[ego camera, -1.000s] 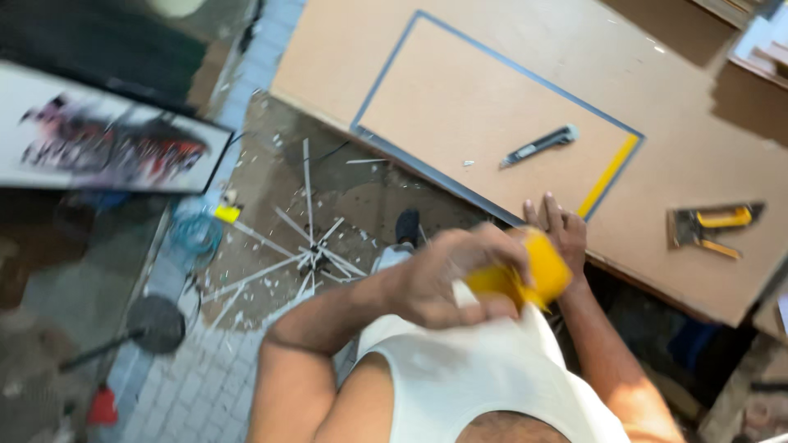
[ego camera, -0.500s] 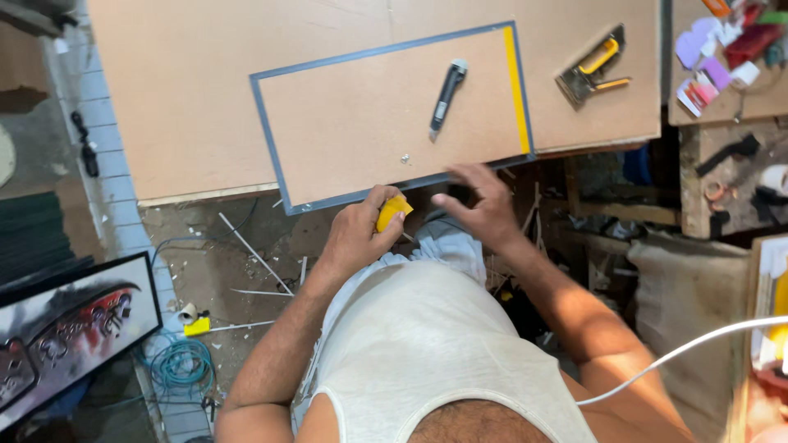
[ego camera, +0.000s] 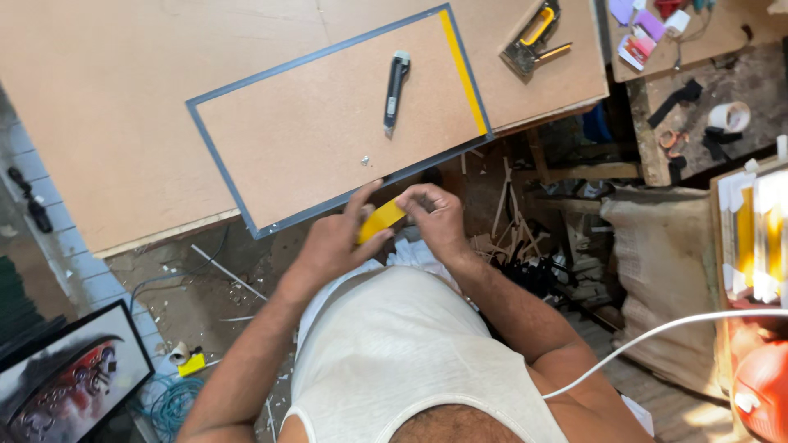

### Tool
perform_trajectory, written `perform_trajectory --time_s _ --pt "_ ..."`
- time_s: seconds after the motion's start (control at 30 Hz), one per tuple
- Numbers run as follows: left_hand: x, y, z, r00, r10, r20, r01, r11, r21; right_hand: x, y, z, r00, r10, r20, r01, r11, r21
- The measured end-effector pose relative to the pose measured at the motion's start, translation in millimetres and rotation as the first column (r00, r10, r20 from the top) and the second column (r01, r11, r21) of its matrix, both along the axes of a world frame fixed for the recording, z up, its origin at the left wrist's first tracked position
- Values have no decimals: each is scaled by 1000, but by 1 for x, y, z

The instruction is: The person applies yellow tape to the edges of a rectangular board, cuts the tape with a utility knife, and places white corner pieces on the taped frame. The person repeats the taping and cutting steps on a second board.

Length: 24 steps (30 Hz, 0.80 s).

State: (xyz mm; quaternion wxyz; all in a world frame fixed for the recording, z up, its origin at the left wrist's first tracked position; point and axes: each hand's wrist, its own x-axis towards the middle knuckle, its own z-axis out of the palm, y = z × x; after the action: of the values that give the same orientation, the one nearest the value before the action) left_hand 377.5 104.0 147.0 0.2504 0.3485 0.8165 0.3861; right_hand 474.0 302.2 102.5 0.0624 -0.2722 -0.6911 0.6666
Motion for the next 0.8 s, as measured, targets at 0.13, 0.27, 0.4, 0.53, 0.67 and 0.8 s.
perform_trajectory --time_s 0.13,0.27,0.4,0.53,0.67,0.8 --pt "-43 -84 -15 996 58 62 -51 993 -109 1 96 -18 951 -303 -57 306 907 290" --pt "-74 -168 -40 931 219 293 9 787 -617 14 163 -37 963 -260 -74 263 836 481" --pt "-77 -179 -67 937 228 263 -65 857 -511 -2 176 -57 947 -322 -18 305 876 374" --pt "-80 -157 -54 927 279 251 -107 837 -536 -22 188 -51 954 -254 -162 300 754 585" --pt "-83 -126 -31 930 316 186 -52 616 -786 -34 197 -38 958 -276 -80 266 749 607" --pt "-91 -125 -25 842 439 313 -116 714 -690 -39 200 -30 959 -268 -93 271 771 577"
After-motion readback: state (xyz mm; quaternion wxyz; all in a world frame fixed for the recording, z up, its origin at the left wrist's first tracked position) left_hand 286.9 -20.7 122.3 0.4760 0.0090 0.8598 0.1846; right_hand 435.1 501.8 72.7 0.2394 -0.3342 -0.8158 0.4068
